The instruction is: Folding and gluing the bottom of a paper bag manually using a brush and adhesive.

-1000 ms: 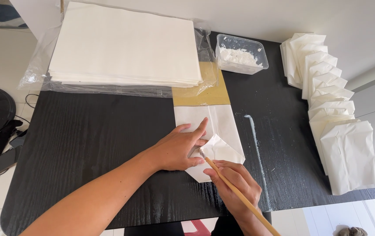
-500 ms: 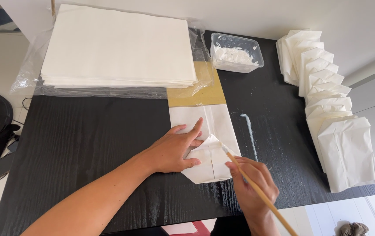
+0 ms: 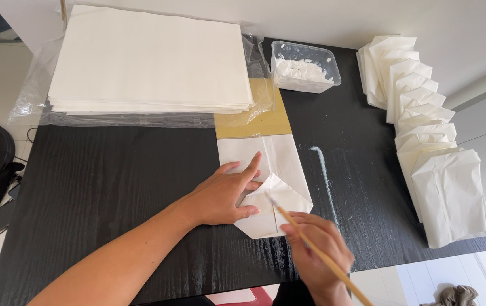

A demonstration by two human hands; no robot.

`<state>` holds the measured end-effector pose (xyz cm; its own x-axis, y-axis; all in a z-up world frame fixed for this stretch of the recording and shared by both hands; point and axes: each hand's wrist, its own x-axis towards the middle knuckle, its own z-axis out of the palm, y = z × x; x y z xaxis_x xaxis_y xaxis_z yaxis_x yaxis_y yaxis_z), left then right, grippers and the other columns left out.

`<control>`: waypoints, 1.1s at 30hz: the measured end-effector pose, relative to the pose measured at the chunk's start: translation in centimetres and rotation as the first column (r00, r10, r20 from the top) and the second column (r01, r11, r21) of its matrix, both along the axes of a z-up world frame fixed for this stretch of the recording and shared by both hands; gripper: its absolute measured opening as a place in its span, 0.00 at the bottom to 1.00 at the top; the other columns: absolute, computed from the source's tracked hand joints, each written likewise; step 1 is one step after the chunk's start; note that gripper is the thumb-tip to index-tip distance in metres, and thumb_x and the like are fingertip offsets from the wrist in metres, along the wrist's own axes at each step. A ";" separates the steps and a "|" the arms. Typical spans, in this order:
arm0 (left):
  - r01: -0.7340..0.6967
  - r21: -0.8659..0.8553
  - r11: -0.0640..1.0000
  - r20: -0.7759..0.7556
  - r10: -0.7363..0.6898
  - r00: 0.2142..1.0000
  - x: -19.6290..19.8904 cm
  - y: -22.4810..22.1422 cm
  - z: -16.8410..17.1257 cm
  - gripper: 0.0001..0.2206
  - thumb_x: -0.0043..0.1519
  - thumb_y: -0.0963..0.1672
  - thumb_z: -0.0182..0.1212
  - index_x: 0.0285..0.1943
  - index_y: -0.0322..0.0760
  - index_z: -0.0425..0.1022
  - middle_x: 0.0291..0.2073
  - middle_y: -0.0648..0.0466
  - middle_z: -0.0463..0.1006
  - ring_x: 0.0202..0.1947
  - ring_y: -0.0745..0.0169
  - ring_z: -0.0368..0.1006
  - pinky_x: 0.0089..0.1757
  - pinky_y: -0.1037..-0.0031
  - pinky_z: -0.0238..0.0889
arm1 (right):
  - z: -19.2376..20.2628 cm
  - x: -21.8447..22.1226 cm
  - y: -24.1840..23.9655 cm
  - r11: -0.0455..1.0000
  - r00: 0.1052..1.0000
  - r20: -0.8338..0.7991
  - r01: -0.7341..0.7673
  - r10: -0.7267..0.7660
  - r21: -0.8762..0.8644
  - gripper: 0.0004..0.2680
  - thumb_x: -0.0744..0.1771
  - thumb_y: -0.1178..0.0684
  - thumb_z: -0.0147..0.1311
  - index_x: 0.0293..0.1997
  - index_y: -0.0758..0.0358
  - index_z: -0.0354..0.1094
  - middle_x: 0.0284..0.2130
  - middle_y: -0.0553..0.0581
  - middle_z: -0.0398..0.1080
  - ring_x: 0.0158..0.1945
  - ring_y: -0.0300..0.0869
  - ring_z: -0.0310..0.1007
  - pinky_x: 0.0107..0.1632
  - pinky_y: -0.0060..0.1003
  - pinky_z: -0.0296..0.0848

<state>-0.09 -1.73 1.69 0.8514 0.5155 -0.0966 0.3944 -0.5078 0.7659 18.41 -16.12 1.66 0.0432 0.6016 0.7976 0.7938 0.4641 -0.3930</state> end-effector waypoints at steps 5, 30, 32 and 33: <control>0.008 0.023 1.000 -0.012 -0.008 1.000 0.0 0.0 -0.1 0.49 0.61 0.51 0.60 0.80 0.33 0.23 0.64 0.46 0.73 0.75 0.61 0.54 0.71 0.62 0.28 | -0.9 2.1 0.6 0.987 0.986 0.040 0.160 -0.161 0.025 0.06 0.64 0.57 0.66 0.35 0.65 0.70 0.33 0.62 0.78 0.37 0.47 0.83 0.37 0.31 0.81; 0.003 0.019 1.000 0.004 -0.003 1.000 0.1 -0.1 -0.1 0.52 0.61 0.51 0.62 0.78 0.31 0.18 0.64 0.45 0.74 0.75 0.65 0.54 0.70 0.62 0.30 | 0.6 0.3 1.0 0.999 0.998 -0.062 0.031 -0.029 0.020 0.06 0.62 0.56 0.66 0.32 0.64 0.71 0.30 0.61 0.77 0.36 0.46 0.84 0.40 0.30 0.85; 0.004 0.026 1.000 -0.006 -0.004 1.000 0.1 -0.1 0.0 0.52 0.61 0.51 0.61 0.78 0.31 0.18 0.63 0.48 0.75 0.76 0.64 0.52 0.71 0.62 0.30 | 0.8 0.8 1.3 0.996 0.997 -0.035 0.077 -0.076 0.042 0.07 0.62 0.56 0.66 0.33 0.64 0.70 0.30 0.61 0.77 0.35 0.46 0.84 0.37 0.29 0.84; 0.002 0.025 1.000 -0.007 -0.002 1.000 0.0 -0.1 0.0 0.51 0.62 0.51 0.61 0.78 0.31 0.17 0.63 0.48 0.75 0.76 0.64 0.52 0.71 0.62 0.30 | 0.8 0.8 1.5 0.996 0.996 -0.022 0.090 -0.090 0.008 0.06 0.63 0.57 0.66 0.33 0.65 0.71 0.31 0.62 0.77 0.36 0.46 0.84 0.38 0.30 0.83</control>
